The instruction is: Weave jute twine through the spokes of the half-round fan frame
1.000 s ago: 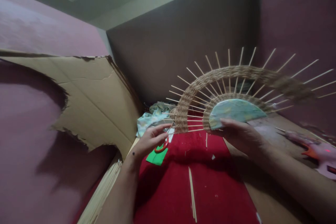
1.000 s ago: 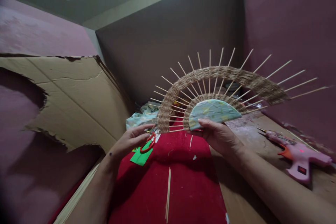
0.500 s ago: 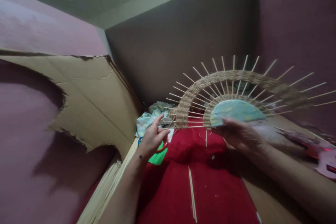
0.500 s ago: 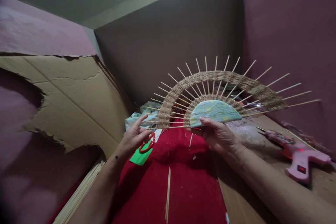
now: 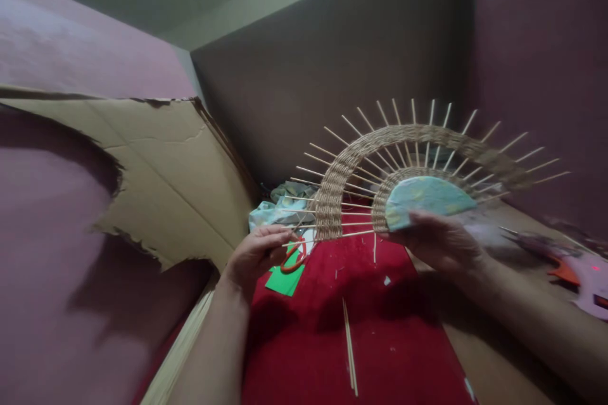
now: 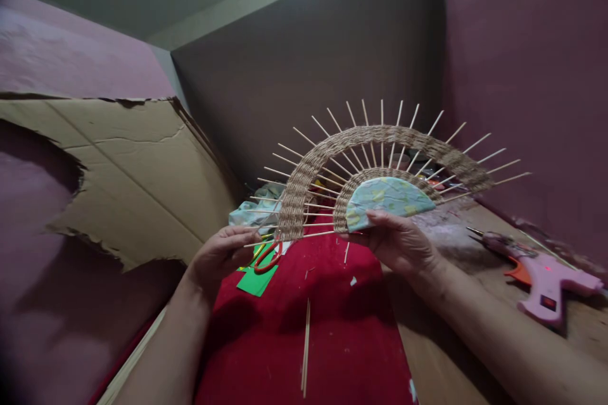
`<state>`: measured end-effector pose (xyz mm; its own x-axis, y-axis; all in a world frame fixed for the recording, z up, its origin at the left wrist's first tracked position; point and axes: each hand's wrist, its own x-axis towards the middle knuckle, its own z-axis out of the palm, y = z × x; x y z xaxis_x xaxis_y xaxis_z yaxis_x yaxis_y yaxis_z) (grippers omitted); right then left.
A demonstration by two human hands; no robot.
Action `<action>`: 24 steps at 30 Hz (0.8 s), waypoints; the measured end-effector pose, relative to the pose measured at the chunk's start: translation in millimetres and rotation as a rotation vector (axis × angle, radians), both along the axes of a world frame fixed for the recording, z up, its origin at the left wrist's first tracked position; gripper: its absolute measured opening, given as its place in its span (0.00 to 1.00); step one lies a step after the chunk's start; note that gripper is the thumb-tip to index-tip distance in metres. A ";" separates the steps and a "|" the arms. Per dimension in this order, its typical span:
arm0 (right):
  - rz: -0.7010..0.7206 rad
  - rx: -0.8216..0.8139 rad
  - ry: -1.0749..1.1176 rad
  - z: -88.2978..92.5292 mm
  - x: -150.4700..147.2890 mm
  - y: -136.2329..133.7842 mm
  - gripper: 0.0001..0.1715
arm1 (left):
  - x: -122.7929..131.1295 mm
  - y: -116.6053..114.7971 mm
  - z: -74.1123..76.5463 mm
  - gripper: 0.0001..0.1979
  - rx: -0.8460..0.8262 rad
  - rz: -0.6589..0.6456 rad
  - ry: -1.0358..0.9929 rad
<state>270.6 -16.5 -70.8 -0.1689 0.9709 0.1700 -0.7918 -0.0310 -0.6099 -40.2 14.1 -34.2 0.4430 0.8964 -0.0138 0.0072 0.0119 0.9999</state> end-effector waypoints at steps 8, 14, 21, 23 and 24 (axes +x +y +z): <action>0.024 -0.063 0.085 -2.4 -2.2 -0.5 0.12 | 27.2 -6.1 -10.4 0.08 0.109 -0.033 0.055; 0.011 -0.049 0.085 -2.9 -2.2 0.8 0.11 | 27.9 -4.4 -13.7 0.08 0.164 -0.054 0.128; -0.011 -0.010 0.053 -2.6 -1.4 2.6 0.10 | 29.2 -1.0 -16.2 0.09 0.132 -0.031 0.129; -0.026 0.001 0.046 -2.7 -2.2 3.0 0.11 | 31.8 -1.3 -16.3 0.10 0.095 -0.012 0.119; -0.035 0.002 0.045 -2.8 -2.7 3.2 0.11 | 33.1 -1.9 -15.9 0.11 0.078 -0.006 0.116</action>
<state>267.9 -13.3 -73.6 -0.1266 0.9757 0.1790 -0.8189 -0.0009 -0.5739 -7.1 12.2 -50.1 0.4477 0.8942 0.0045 0.1228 -0.0665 0.9902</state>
